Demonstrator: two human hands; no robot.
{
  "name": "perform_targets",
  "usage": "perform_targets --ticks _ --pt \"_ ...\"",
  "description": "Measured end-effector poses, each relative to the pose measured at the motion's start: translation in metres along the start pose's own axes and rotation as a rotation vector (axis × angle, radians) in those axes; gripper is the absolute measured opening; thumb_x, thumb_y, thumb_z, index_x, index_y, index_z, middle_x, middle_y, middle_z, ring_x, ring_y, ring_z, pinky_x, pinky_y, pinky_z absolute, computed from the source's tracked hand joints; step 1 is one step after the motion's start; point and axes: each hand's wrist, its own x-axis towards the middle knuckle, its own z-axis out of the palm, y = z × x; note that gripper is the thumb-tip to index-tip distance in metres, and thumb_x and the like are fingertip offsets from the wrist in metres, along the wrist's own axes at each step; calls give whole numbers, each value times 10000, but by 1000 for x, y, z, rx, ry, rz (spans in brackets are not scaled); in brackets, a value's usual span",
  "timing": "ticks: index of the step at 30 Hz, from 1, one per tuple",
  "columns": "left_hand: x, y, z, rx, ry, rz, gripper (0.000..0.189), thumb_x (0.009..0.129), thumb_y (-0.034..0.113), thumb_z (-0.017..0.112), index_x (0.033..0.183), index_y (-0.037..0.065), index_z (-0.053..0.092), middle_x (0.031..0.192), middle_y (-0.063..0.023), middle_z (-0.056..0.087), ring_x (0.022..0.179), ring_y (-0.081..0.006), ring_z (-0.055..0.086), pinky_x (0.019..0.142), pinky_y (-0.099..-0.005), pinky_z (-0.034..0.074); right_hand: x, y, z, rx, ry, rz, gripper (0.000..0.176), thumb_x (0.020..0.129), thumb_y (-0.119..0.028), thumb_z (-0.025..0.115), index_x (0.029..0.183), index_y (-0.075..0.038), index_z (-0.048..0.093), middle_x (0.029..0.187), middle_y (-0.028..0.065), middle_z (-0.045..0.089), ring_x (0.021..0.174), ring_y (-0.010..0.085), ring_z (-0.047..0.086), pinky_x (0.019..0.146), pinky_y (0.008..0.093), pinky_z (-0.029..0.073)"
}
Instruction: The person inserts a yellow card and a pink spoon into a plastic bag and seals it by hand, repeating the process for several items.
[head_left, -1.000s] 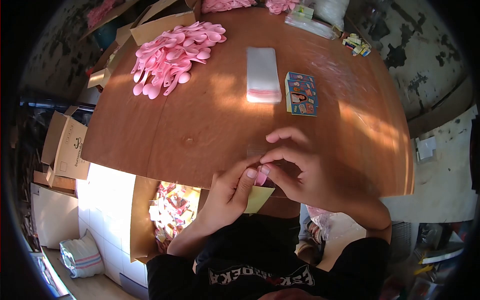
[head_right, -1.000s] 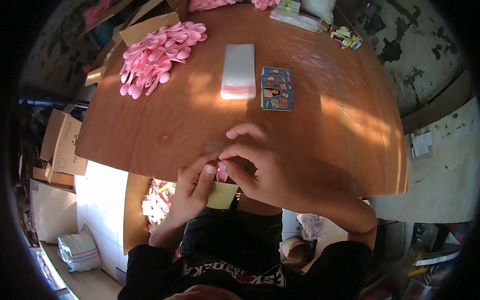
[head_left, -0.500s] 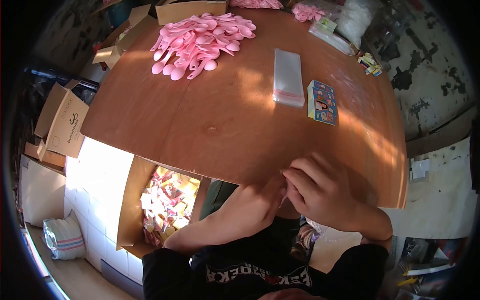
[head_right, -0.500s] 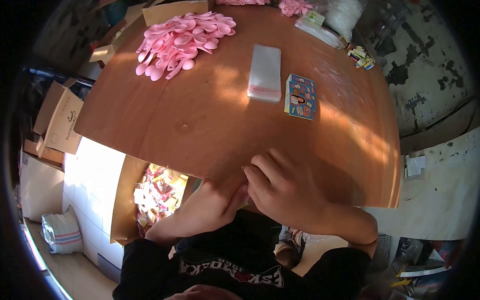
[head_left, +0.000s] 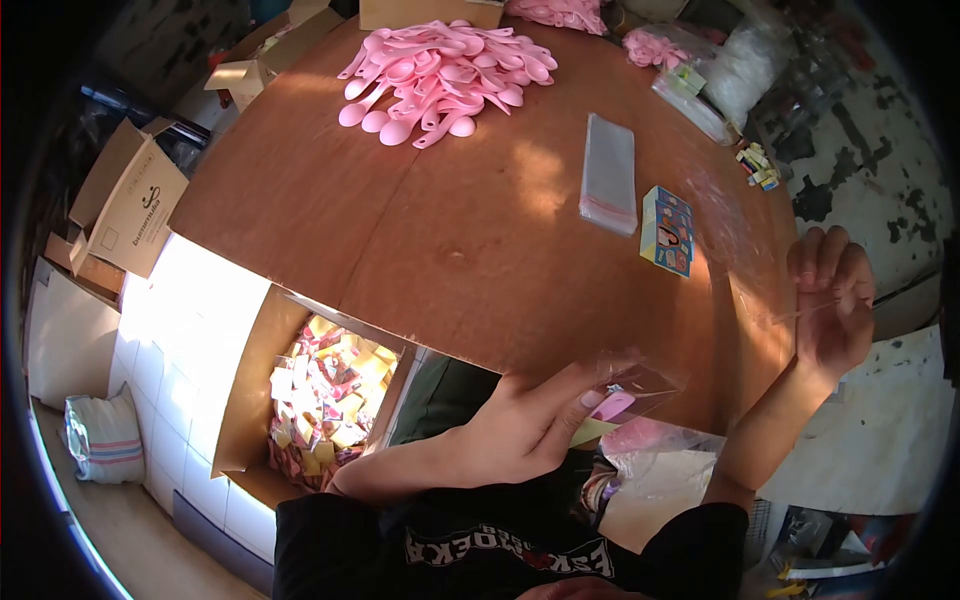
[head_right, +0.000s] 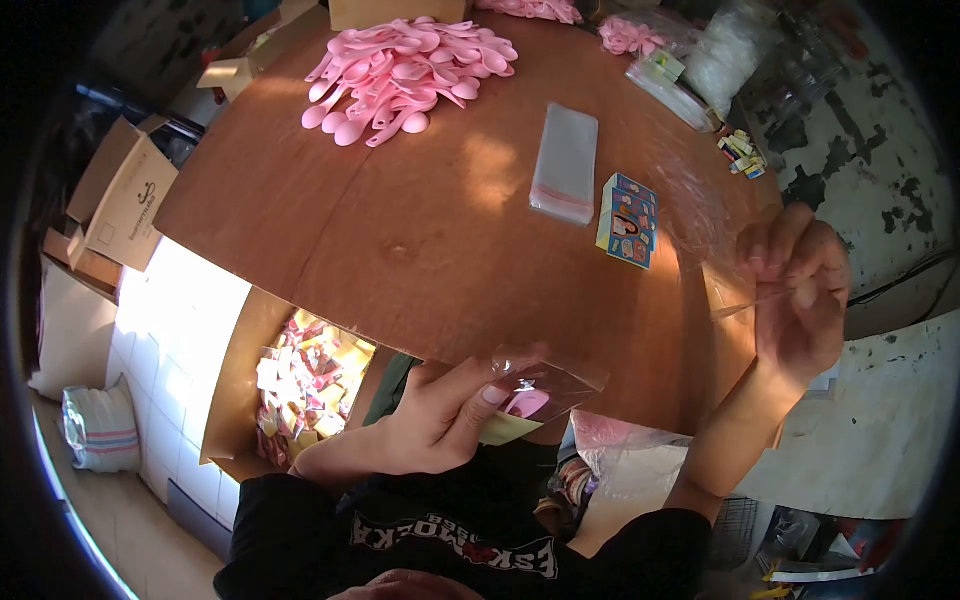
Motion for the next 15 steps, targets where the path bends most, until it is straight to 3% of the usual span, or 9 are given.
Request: perform_targets --ticks 2,4,6,7,9,10,12,14,15 --pt "0 1 2 10 15 8 287 992 33 474 1251 -27 583 1102 -192 680 907 -301 704 793 -338 545 12 2 -67 299 -114 -192 50 809 -118 636 836 -108 595 842 -4 449 850 160 450 848 353 395" --pt "-2 3 6 -15 -51 -100 293 987 33 482 1258 -29 575 1134 -205 658 953 -311 688 824 -343 532 18 46 -155 511 -53 -71 66 851 -160 634 885 -105 651 892 -9 527 867 182 516 910 364 393" --pt "-3 2 11 9 -57 -86 296 983 36 490 1260 -28 572 1147 -204 648 983 -316 675 847 -354 522 13 122 -215 -716 353 603 268 870 -169 640 1105 -47 679 1001 39 638 955 200 605 946 376 436" --pt "-2 1 12 39 -51 -59 300 980 40 498 1263 -27 568 1159 -204 639 1014 -322 663 870 -364 512 8 124 -201 -721 348 601 268 870 -169 640 1105 -47 679 1001 39 638 955 200 605 946 376 436" --pt "-3 -1 8 67 -33 -31 301 977 45 502 1262 -26 569 1159 -201 638 1029 -330 652 888 -374 501 -6 131 -150 -1364 633 669 354 921 -127 593 1251 -5 622 1115 94 676 1057 196 635 950 329 463" --pt "-4 -3 7 95 -20 -11 303 974 51 507 1260 -25 569 1158 -198 636 1045 -338 642 906 -384 490 -5 134 -148 -1364 606 660 354 921 -127 593 1251 -5 622 1115 94 676 1057 196 635 950 329 463" --pt "-2 -5 9 81 -27 -105 301 976 55 505 1259 -26 570 1157 -196 637 1043 -341 642 906 -384 491 -15 139 -143 -1010 684 416 410 878 -99 581 1270 23 592 1252 156 626 1195 204 580 1010 307 431" --pt "4 -4 13 37 -48 -158 300 986 64 491 1260 -32 567 1170 -199 640 1056 -344 641 911 -380 492 -14 114 -102 -753 522 271 405 886 -106 582 1262 43 590 1235 166 631 1189 209 581 1013 314 429" --pt "7 -4 15 42 -71 -161 300 986 64 491 1260 -32 567 1170 -199 640 1056 -344 641 911 -380 492 -18 95 -76 -616 376 306 393 898 -115 586 1257 44 592 1235 163 631 1194 209 579 1012 315 429"
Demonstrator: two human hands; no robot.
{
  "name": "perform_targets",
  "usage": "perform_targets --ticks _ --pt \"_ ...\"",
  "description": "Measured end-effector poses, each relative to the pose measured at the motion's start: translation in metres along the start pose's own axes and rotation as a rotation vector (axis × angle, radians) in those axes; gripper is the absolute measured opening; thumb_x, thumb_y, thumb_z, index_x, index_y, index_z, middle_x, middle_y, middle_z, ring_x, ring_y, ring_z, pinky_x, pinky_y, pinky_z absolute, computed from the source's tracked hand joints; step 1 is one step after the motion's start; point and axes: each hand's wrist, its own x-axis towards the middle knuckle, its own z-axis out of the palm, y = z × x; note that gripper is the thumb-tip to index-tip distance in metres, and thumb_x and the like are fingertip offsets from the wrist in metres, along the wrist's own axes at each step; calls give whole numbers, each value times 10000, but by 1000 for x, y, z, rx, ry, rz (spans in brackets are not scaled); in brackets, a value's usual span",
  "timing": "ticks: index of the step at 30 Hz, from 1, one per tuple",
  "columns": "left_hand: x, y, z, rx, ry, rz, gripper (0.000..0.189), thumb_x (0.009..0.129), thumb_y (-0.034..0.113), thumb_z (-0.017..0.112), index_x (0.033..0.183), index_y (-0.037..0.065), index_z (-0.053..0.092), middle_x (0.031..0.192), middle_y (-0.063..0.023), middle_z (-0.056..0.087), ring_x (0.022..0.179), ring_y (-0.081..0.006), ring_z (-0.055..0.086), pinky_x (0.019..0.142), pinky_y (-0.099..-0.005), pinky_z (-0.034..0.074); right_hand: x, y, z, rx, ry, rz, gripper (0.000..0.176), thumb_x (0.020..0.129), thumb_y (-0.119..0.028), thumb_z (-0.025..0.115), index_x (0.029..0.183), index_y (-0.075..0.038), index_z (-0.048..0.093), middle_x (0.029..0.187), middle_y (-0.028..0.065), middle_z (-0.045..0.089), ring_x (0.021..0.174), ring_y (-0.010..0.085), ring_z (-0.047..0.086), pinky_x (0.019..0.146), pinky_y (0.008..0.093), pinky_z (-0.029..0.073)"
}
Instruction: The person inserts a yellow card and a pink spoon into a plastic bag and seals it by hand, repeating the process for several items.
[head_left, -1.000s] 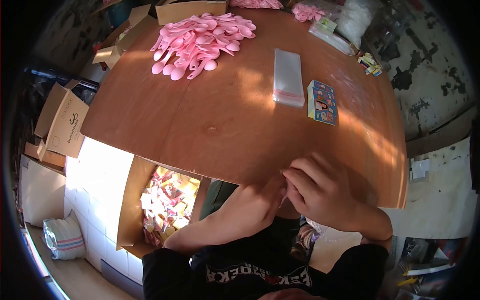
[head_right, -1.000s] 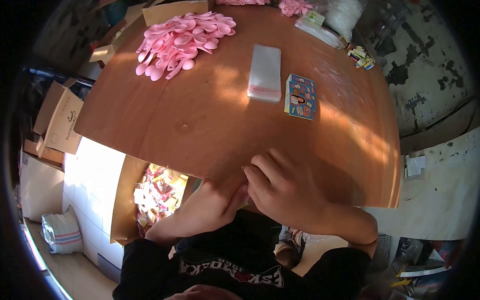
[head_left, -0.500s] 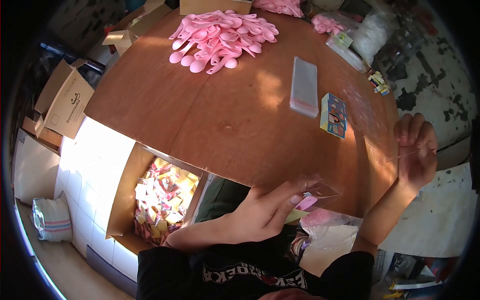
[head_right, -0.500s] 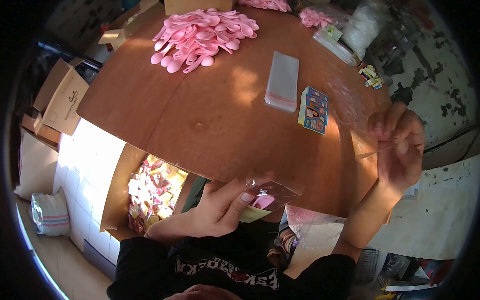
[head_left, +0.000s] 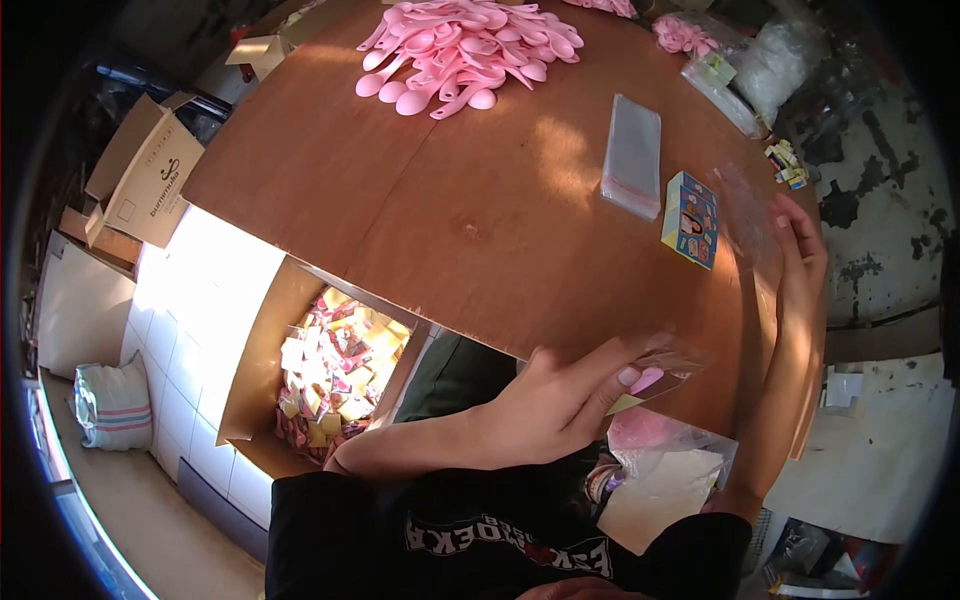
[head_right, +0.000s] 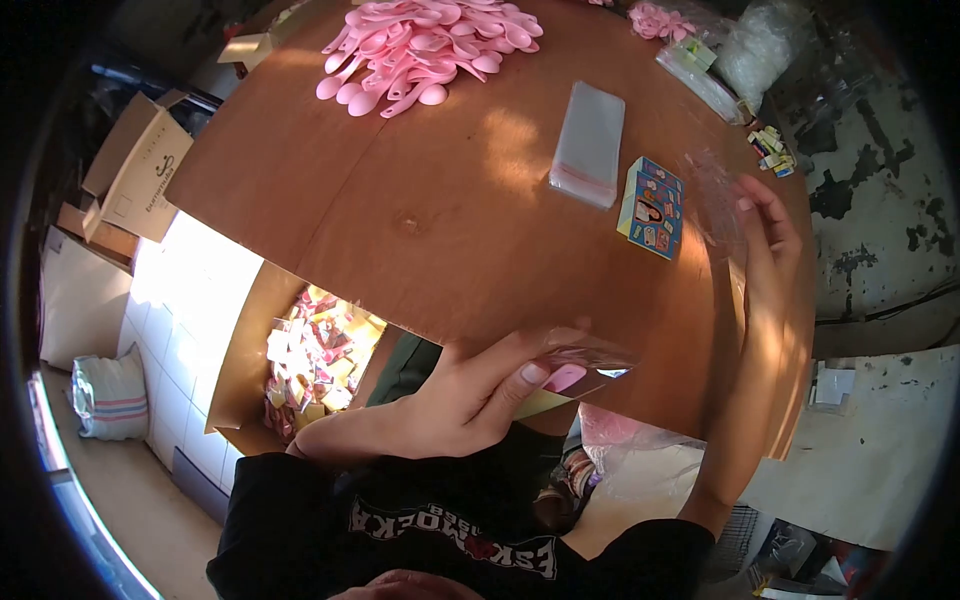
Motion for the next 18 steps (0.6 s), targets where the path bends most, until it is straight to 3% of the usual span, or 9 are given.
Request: perform_targets --ticks 1,3,6,8,10,12,13,16,18 --pt "3 0 2 -5 44 42 300 991 69 486 1261 -35 565 1183 -198 642 1050 -332 649 909 -371 495 -20 -27 8 107 -167 2 382 910 -125 589 1251 46 594 1235 161 631 1198 208 576 1012 317 429" --pt "8 -2 9 -24 69 83 300 997 75 481 1262 -39 563 1195 -197 644 1044 -321 656 907 -362 498 -48 -67 29 303 -661 -277 380 903 -155 659 1216 54 611 1164 152 666 1101 218 631 959 317 467" --pt "13 -6 17 -79 109 75 310 1009 98 478 1271 -49 556 1215 -192 645 1029 -297 669 908 -352 500 -87 -90 53 212 -625 -232 332 906 -146 667 1141 84 621 1036 154 697 963 229 679 875 312 509" --pt "17 -9 18 91 130 221 366 989 55 510 1348 -19 505 1272 -200 618 1045 -314 680 855 -321 546 -99 -95 59 31 -512 -228 254 884 -111 693 1022 96 638 932 164 700 862 228 695 770 305 538" --pt "17 -9 15 9 37 196 495 961 102 585 1406 -44 426 1344 -243 550 1153 -338 624 944 -365 506 -97 -102 55 109 -430 -196 154 870 -57 694 939 74 651 904 170 692 850 212 694 705 286 538" --pt "25 -12 16 -69 235 285 691 905 153 676 1454 -71 321 1433 -282 439 1283 -369 514 1045 -424 424 -83 -106 45 -42 -122 -491 121 852 -45 711 917 47 667 873 152 690 806 195 683 679 292 537" --pt "28 -17 9 -26 190 248 834 847 181 742 1472 -85 257 1469 -293 369 1341 -391 433 1095 -463 359 -78 -107 43 -121 22 -636 106 843 -38 719 906 34 675 858 143 689 784 187 678 666 294 536" --pt "42 -13 5 165 152 224 881 775 110 796 1469 -70 283 1401 -264 450 1312 -357 471 1083 -424 374 -71 -98 59 -59 -190 -571 103 831 -42 715 889 36 683 893 138 683 781 175 657 694 279 505" --pt "54 -13 4 136 107 231 858 777 76 791 1465 -57 296 1335 -247 509 1258 -330 524 1056 -407 402 -69 -102 60 -98 -183 -573 115 827 -57 728 888 34 694 884 124 686 770 165 662 684 279 513"
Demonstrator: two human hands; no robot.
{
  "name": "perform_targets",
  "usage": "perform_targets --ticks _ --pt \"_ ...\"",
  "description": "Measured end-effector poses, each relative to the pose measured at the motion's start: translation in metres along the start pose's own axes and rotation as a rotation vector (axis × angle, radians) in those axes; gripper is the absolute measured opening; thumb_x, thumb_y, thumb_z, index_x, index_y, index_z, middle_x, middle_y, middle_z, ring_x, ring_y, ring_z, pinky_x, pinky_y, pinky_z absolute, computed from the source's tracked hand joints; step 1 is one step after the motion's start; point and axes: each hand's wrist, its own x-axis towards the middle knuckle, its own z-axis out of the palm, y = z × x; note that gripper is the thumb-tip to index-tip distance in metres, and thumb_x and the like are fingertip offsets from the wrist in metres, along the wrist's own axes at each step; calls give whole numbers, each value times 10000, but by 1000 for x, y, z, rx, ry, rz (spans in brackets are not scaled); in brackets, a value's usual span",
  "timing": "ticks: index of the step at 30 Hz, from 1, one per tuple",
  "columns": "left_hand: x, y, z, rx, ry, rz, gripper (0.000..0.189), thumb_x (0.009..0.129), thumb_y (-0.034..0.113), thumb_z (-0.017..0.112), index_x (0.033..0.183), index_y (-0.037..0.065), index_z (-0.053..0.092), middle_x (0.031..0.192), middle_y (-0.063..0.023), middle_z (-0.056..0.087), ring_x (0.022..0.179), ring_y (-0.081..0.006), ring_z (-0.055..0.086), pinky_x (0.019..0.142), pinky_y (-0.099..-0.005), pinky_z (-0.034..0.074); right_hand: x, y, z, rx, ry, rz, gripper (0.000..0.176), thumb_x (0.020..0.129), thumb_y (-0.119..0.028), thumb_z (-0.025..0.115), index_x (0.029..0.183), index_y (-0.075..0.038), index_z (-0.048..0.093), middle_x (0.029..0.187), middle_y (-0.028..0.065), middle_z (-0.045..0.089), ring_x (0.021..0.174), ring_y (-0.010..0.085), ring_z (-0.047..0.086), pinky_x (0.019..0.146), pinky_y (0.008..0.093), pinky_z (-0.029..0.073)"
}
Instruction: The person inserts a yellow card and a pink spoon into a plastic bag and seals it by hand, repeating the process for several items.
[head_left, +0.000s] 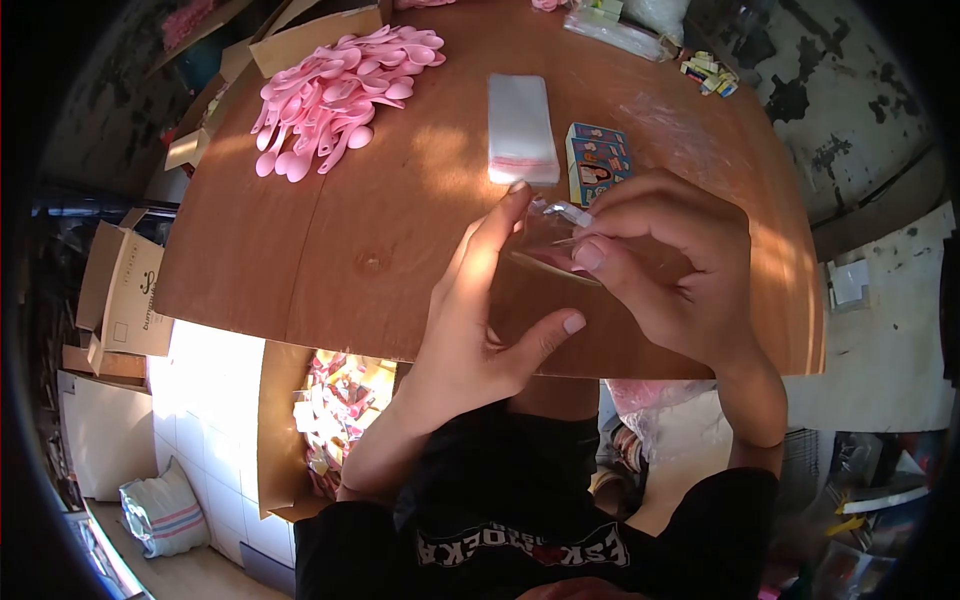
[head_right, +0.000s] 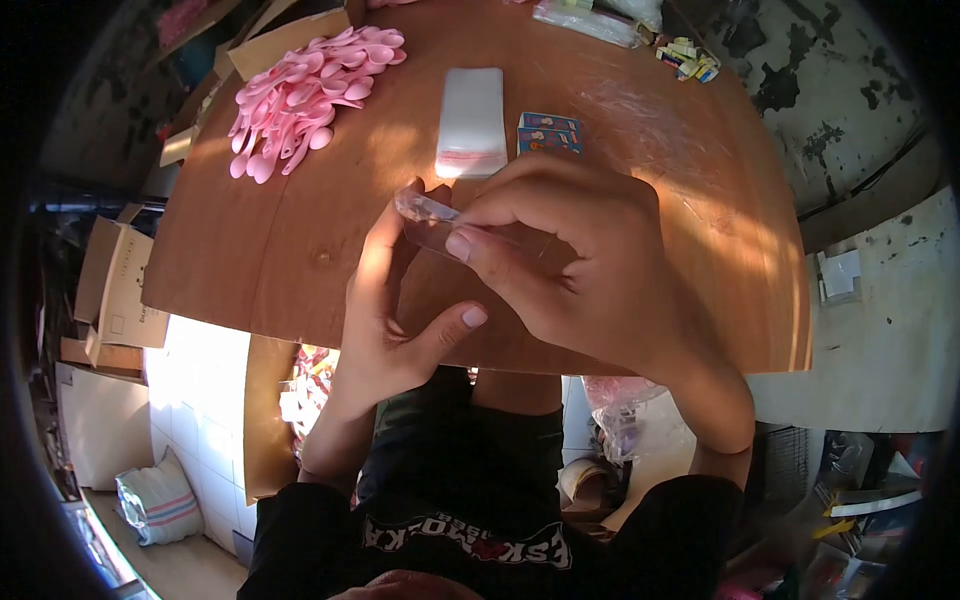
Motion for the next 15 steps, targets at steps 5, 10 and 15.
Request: perform_targets --ticks 5,10,15 --pt "4 0 7 -406 10 -206 670 852 -84 685 1426 -7 350 992 -118 691 941 -156 681 808 -280 549 7 -3 1 368 -78 336 139 879 -87 700 956 28 689 927 101 690 848 166 661 779 281 516" --pt "1 -3 2 -444 89 -334 652 847 -67 707 1406 8 380 959 -95 693 893 -107 663 761 -255 550 -7 9 12 744 -25 635 282 923 -108 666 1174 9 608 1129 93 645 1009 134 620 866 270 497" --pt "1 -16 -6 -336 21 -354 539 898 -38 658 1377 -3 413 1011 -115 694 944 -142 665 818 -274 548 -23 21 25 696 -35 722 279 953 -157 654 1149 39 625 1008 72 691 895 94 645 815 242 514"
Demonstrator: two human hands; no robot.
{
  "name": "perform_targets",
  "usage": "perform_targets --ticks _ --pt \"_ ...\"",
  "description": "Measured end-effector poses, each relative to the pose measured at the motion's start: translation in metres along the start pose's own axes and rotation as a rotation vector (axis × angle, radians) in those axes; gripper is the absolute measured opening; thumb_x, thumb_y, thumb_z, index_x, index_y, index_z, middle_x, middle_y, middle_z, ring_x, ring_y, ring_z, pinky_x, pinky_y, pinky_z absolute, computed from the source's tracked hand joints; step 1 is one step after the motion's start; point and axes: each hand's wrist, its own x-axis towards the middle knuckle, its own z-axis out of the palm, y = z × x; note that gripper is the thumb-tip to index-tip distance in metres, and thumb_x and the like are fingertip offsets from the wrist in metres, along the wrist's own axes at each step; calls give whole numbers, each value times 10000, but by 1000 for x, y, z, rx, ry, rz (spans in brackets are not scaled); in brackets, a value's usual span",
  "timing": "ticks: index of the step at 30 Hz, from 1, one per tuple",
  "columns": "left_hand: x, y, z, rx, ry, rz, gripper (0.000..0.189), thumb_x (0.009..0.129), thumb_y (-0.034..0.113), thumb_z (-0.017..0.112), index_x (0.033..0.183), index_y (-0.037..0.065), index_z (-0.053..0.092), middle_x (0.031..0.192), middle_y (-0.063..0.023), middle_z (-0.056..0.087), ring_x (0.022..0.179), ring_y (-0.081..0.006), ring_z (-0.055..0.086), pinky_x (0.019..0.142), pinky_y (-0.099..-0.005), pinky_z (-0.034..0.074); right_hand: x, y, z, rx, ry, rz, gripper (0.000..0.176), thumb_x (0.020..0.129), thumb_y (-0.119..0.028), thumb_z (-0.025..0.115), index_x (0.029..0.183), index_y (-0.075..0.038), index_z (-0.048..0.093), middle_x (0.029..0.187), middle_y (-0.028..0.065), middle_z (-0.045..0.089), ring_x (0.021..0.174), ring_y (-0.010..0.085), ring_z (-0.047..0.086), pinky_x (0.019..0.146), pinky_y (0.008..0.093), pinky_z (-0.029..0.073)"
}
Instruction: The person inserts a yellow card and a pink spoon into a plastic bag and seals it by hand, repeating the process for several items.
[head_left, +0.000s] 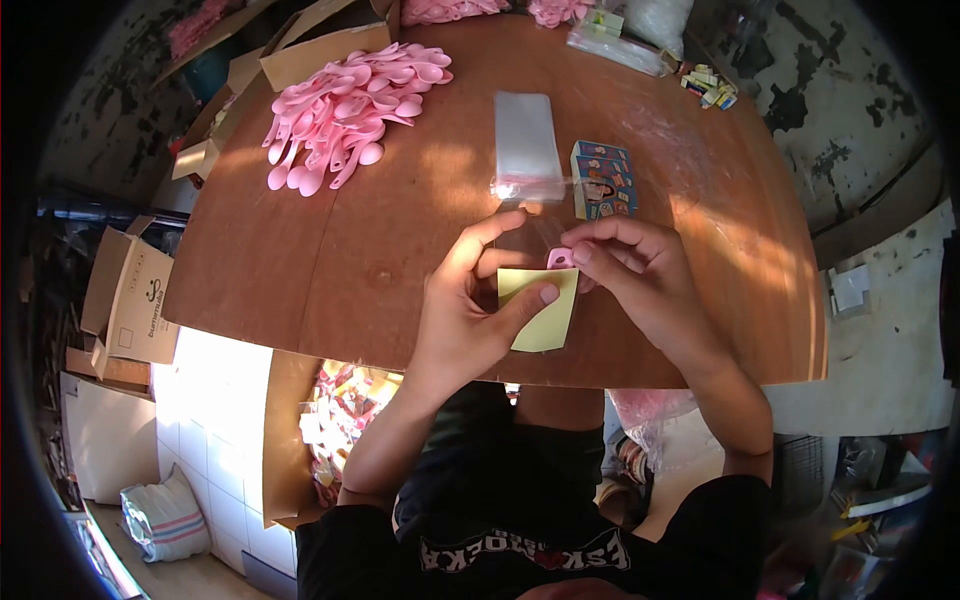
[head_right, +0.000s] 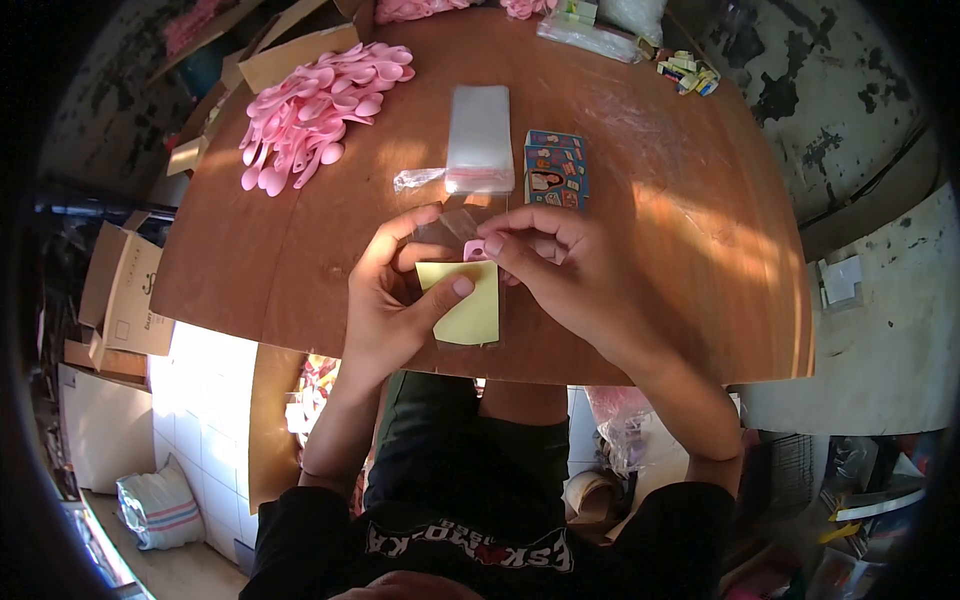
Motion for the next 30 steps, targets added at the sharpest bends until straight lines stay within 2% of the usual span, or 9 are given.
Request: perform_targets --ticks 1,3,4,7,11,17,19,26,30 --pt "1 -2 -3 -1 -2 2 539 898 -38 658 1377 -3 413 1011 -115 694 944 -142 665 818 -274 548 1 5 -2 14 3 26 254 952 -147 653 1129 34 639 1009 65 696 891 91 647 819 237 514" --pt "3 -3 -10 -121 13 2 346 956 32 609 1284 -16 512 1002 -113 706 941 -131 662 810 -257 531 2 12 -3 8 12 22 239 950 -138 654 1119 32 647 1018 64 697 898 93 648 814 235 519" --pt "4 -2 -10 -51 61 59 214 989 79 573 1173 -28 595 998 -117 715 923 -119 661 810 -246 518 2 15 -3 3 19 20 225 948 -128 654 1109 30 655 1028 62 697 905 95 650 810 234 523" --pt "6 -6 -14 -24 115 89 186 974 65 602 1127 -35 632 975 -94 715 881 -98 657 764 -235 527 5 28 -1 2 41 -58 229 953 -103 638 1140 28 645 1042 71 698 900 100 651 786 241 536" --pt "5 -6 -19 32 132 144 169 976 64 598 1097 -37 660 986 -96 717 896 -112 666 778 -243 534 7 27 2 27 23 -142 207 955 -72 622 1133 31 653 1045 78 697 903 110 654 779 253 547" --pt "2 1 -27 64 87 122 163 965 42 602 1090 -10 693 993 -84 719 909 -104 663 774 -247 541 6 31 -6 -44 -44 -172 136 945 15 585 1040 22 682 1026 99 688 936 150 661 759 275 574" --pt "1 -1 -31 101 20 128 153 958 14 595 1061 -3 708 987 -76 720 887 -89 655 758 -235 527 5 28 -6 -44 -64 -193 143 944 28 574 1030 11 686 1026 98 683 940 153 661 769 270 563" --pt "-1 -1 -34 138 -2 122 193 950 -47 542 1036 -12 710 944 -66 722 837 -73 631 734 -216 482 6 25 -6 -39 -81 -163 162 958 26 541 1055 36 669 1052 106 697 913 128 654 838 260 537" --pt "1 -1 -36 79 -20 108 212 932 -74 522 1027 -22 705 948 -62 725 845 -69 625 740 -218 483 6 25 -10 -205 -101 -254 166 961 27 529 1050 39 669 1062 105 681 929 127 644 839 258 533"
